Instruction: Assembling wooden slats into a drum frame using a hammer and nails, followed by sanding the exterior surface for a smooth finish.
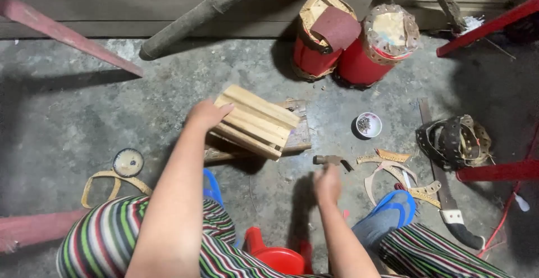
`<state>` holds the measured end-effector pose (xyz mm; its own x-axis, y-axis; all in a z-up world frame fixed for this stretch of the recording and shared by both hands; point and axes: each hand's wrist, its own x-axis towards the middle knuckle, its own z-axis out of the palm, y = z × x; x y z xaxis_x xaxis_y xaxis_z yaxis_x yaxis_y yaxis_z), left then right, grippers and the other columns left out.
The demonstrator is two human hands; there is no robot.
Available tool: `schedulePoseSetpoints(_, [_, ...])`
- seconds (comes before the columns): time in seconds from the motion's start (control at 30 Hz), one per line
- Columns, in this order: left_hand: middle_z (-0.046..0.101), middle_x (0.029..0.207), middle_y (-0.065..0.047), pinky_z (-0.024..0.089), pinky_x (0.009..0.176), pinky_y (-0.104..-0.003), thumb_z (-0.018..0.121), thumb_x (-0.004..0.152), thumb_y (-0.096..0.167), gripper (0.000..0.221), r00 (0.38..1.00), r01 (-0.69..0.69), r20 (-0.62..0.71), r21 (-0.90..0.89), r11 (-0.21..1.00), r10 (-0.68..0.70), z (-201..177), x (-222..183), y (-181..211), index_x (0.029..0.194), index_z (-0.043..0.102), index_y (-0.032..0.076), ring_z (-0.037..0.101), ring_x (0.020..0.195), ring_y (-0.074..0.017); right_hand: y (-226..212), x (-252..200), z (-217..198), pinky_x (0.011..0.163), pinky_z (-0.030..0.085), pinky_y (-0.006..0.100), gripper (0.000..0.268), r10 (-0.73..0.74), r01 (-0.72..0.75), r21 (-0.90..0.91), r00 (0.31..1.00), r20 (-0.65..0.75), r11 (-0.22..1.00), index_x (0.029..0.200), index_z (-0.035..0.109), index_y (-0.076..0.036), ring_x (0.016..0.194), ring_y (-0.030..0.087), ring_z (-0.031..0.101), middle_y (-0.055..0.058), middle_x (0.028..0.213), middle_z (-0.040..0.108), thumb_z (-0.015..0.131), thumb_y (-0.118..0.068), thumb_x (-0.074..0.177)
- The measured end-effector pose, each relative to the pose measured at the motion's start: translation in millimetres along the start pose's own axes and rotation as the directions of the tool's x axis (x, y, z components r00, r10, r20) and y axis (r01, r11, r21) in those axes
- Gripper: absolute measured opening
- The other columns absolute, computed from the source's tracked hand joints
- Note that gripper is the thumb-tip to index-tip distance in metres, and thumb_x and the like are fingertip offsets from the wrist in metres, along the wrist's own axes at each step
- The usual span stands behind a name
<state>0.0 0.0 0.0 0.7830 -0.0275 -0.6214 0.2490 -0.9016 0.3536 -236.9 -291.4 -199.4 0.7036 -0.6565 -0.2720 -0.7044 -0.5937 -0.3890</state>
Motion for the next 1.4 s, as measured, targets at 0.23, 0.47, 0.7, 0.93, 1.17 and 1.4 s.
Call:
schedulePoseSetpoints(0.23, [0.059, 0.146, -0.027, 0.040, 0.118, -0.049, 0.050, 0.079, 0.083, 0.105, 0.987, -0.006, 0.160, 0.076, 0.997, -0.007, 0, 5, -36, 0.134, 0.063, -0.006, 0.050, 0.142, -0.0382, -43, 0, 55, 0.073, 0.053, 0.034, 0.026, -0.009, -0.271, 0.592, 0.905, 0.426, 0.759, 0.107, 0.074, -0.013, 0.079, 0.016, 0.062, 0.003, 0.080, 0.064, 0.062, -0.033, 0.096])
schedulePoseSetpoints(0.47, [0.058, 0.148, -0.024, 0.040, 0.119, -0.047, 0.049, 0.084, 0.082, 0.102, 0.991, 0.047, 0.131, -0.056, 0.997, -0.039, 22, 0, -46, 0.134, 0.064, -0.005, 0.049, 0.143, -0.0345, -82, 5, 41, 0.084, 0.060, 0.031, 0.048, 0.065, -0.575, 0.762, 0.808, 0.585, 0.296, 0.143, 0.053, -0.006, 0.101, 0.018, 0.064, 0.007, 0.116, 0.066, 0.063, -0.021, 0.099])
schedulePoseSetpoints(0.7, [0.069, 0.133, -0.016, 0.047, 0.109, -0.045, 0.069, 0.084, 0.073, 0.079, 0.993, 0.113, 0.002, -0.392, 0.913, -0.121, 37, -19, -29, 0.127, 0.072, 0.007, 0.058, 0.133, -0.0287, -91, 17, 46, 0.079, 0.063, 0.037, 0.036, 0.128, -0.622, 0.757, 0.783, 0.609, 0.201, 0.123, 0.065, -0.008, 0.087, 0.019, 0.066, 0.006, 0.093, 0.065, 0.073, -0.011, 0.088])
schedulePoseSetpoints(0.93, [0.065, 0.136, -0.023, 0.047, 0.109, -0.050, 0.076, 0.085, 0.055, 0.070, 0.982, 0.115, -0.036, -0.655, 0.746, -0.183, 40, -45, -2, 0.132, 0.068, 0.003, 0.056, 0.134, -0.0355, -87, 36, 38, 0.076, 0.061, 0.034, 0.036, 0.165, -0.580, 0.791, 0.814, 0.557, 0.195, 0.122, 0.064, -0.005, 0.090, 0.020, 0.067, 0.011, 0.095, 0.068, 0.075, -0.009, 0.087])
schedulePoseSetpoints(1.17, [0.063, 0.138, -0.023, 0.045, 0.109, -0.054, 0.072, 0.086, 0.066, 0.077, 0.994, 0.056, -0.054, -0.512, 0.857, -0.097, 74, 10, -20, 0.135, 0.066, 0.006, 0.054, 0.135, -0.0384, -77, 41, 11, 0.074, 0.061, 0.031, 0.030, 0.220, -0.578, 0.779, 0.815, 0.536, 0.244, 0.119, 0.068, -0.007, 0.090, 0.018, 0.068, 0.008, 0.096, 0.071, 0.072, -0.011, 0.089])
schedulePoseSetpoints(1.4, [0.062, 0.139, -0.025, 0.043, 0.111, -0.053, 0.072, 0.088, 0.059, 0.075, 0.992, 0.067, -0.062, -0.489, 0.870, -0.111, 58, -16, 19, 0.135, 0.066, 0.002, 0.052, 0.137, -0.0387, 5, 67, 22, 0.096, 0.054, 0.045, 0.022, 0.190, -0.215, 0.488, 0.977, 0.100, 0.846, 0.114, 0.069, -0.006, 0.112, 0.034, 0.067, 0.020, 0.109, 0.070, 0.063, -0.016, 0.095])
